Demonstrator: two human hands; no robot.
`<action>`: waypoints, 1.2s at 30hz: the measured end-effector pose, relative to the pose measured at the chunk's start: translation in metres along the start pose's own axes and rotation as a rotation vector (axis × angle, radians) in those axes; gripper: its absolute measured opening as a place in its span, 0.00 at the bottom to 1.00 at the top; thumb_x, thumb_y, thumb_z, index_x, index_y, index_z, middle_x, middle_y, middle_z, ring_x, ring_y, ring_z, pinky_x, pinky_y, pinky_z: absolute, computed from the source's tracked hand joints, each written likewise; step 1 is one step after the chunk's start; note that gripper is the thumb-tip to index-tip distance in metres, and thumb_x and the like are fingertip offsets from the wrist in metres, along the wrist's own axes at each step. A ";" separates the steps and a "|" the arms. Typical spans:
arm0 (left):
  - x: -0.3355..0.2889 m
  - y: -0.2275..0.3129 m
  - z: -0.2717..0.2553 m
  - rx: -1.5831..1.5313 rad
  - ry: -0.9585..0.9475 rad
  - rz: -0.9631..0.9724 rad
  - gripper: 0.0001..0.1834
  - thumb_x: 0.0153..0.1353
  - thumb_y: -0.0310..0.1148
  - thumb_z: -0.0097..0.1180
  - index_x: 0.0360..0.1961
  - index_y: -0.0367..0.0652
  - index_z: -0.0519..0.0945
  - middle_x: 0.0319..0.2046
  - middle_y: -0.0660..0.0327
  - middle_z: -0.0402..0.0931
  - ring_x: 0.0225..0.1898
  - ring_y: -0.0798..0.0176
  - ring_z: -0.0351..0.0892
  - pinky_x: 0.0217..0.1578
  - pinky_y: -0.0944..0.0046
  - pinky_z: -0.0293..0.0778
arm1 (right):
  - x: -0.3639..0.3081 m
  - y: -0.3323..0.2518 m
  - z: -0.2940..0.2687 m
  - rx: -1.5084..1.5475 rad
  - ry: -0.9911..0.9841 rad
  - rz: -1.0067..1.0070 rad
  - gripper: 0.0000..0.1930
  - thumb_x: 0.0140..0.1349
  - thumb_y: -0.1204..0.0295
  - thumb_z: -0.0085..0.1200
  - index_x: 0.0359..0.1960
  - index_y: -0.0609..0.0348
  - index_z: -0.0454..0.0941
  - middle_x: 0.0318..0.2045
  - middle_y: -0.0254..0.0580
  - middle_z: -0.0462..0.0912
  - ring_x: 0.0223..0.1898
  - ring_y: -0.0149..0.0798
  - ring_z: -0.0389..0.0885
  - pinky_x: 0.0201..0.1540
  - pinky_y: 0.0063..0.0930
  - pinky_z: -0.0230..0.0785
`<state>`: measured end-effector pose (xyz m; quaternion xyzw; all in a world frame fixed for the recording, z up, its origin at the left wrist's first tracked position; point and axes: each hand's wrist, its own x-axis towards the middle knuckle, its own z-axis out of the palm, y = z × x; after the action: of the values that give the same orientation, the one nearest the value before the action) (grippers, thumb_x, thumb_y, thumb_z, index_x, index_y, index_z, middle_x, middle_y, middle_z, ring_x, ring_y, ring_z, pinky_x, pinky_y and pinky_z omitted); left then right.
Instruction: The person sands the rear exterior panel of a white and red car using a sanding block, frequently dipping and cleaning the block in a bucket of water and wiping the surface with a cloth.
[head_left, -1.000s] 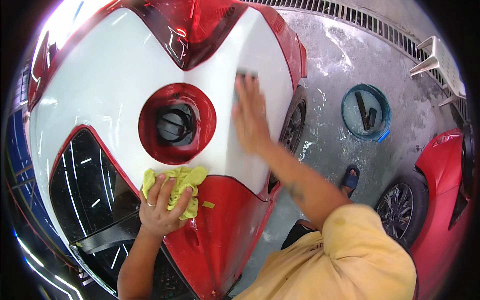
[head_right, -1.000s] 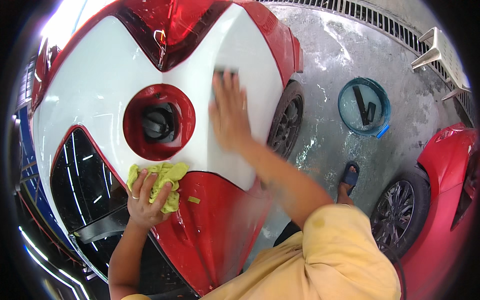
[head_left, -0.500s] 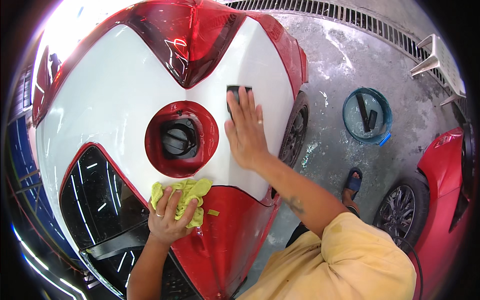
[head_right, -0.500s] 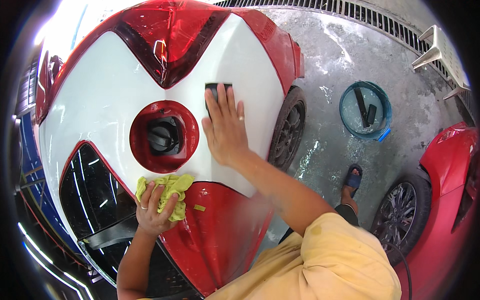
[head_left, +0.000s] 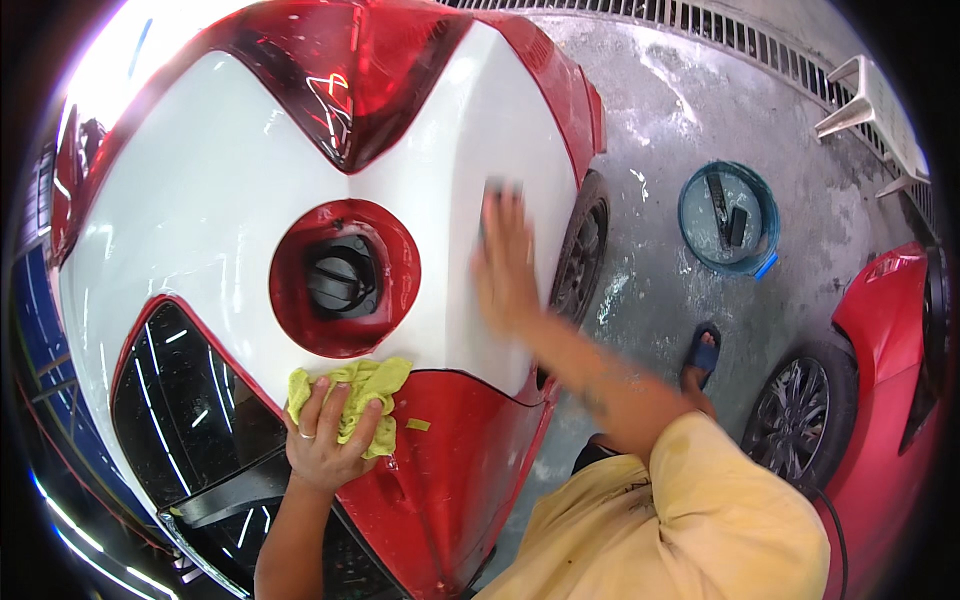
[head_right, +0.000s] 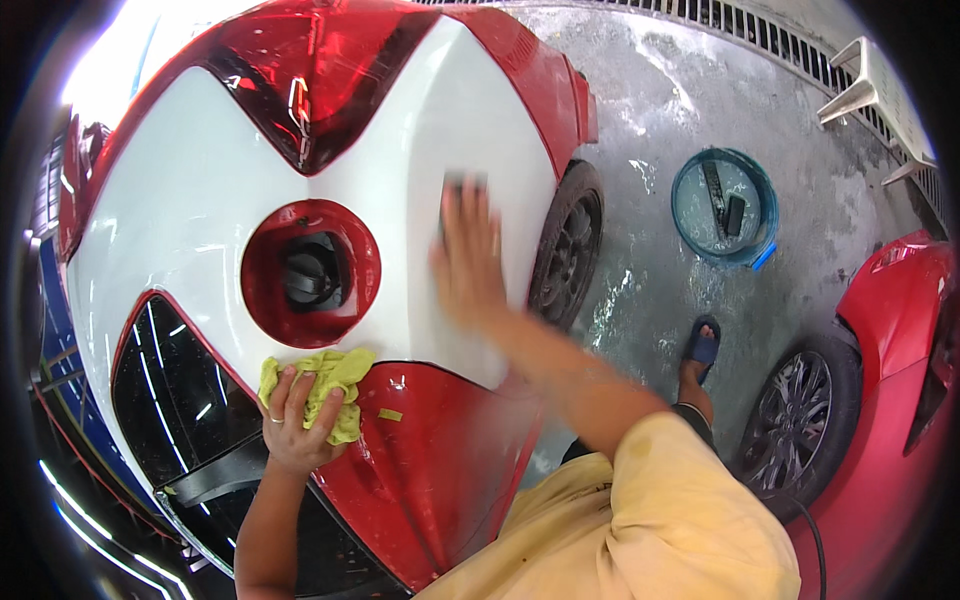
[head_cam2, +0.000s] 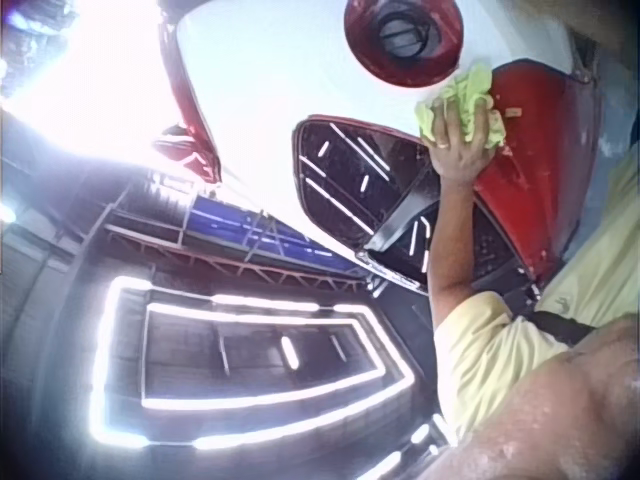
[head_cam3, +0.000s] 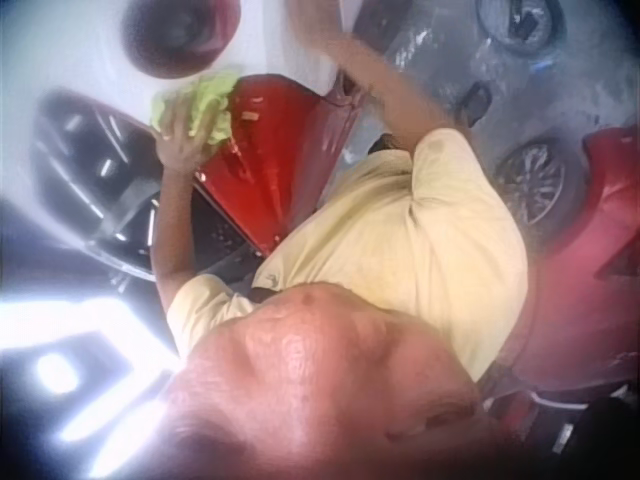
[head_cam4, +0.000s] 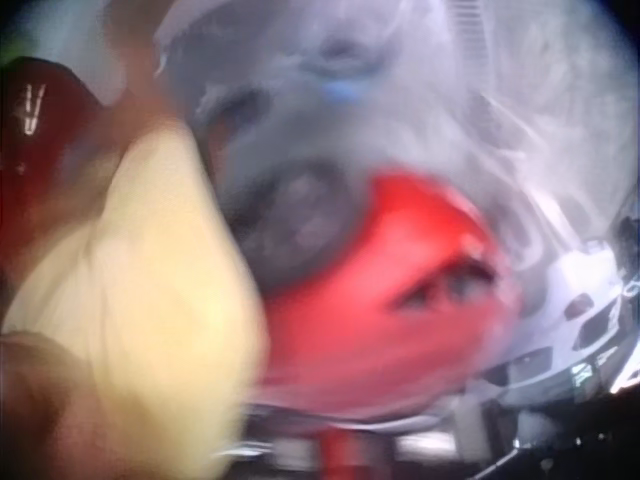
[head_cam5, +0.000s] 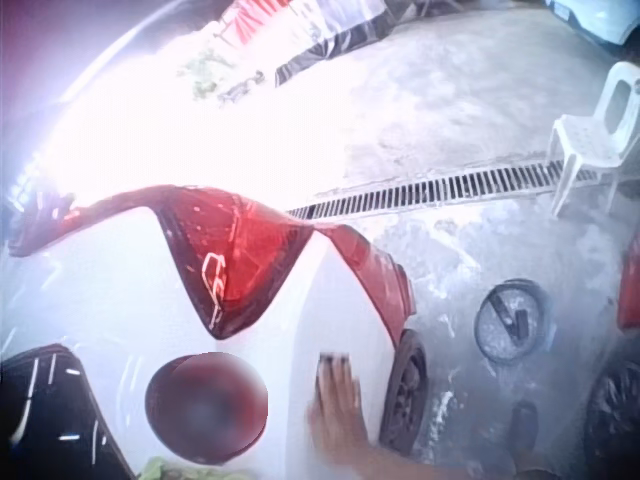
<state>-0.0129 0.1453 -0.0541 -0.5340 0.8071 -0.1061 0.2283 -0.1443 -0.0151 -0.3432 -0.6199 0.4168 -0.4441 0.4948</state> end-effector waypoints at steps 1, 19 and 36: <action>0.004 -0.001 0.001 -0.001 0.024 0.009 0.33 0.47 0.51 0.71 0.58 0.66 0.81 0.56 0.56 0.77 0.65 0.45 0.73 0.58 0.40 0.71 | 0.055 0.028 -0.004 -0.026 0.116 -0.030 0.36 0.79 0.60 0.37 0.82 0.56 0.40 0.82 0.58 0.37 0.82 0.62 0.35 0.78 0.67 0.29; 0.006 -0.002 0.007 -0.021 0.043 0.012 0.33 0.48 0.51 0.71 0.59 0.65 0.81 0.57 0.56 0.77 0.65 0.44 0.72 0.60 0.40 0.70 | 0.158 0.010 -0.014 -0.031 0.138 0.169 0.34 0.80 0.55 0.34 0.81 0.56 0.46 0.82 0.57 0.42 0.82 0.59 0.38 0.79 0.66 0.33; 0.001 -0.001 0.004 -0.008 0.016 0.011 0.33 0.48 0.49 0.70 0.59 0.63 0.81 0.57 0.54 0.77 0.65 0.41 0.73 0.61 0.36 0.71 | -0.101 -0.018 0.007 -0.029 -0.166 0.083 0.38 0.77 0.66 0.40 0.82 0.60 0.37 0.81 0.65 0.32 0.82 0.64 0.30 0.78 0.68 0.29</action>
<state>-0.0103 0.1446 -0.0574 -0.5294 0.8123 -0.1060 0.2204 -0.1622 0.0862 -0.3402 -0.6438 0.4061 -0.3643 0.5366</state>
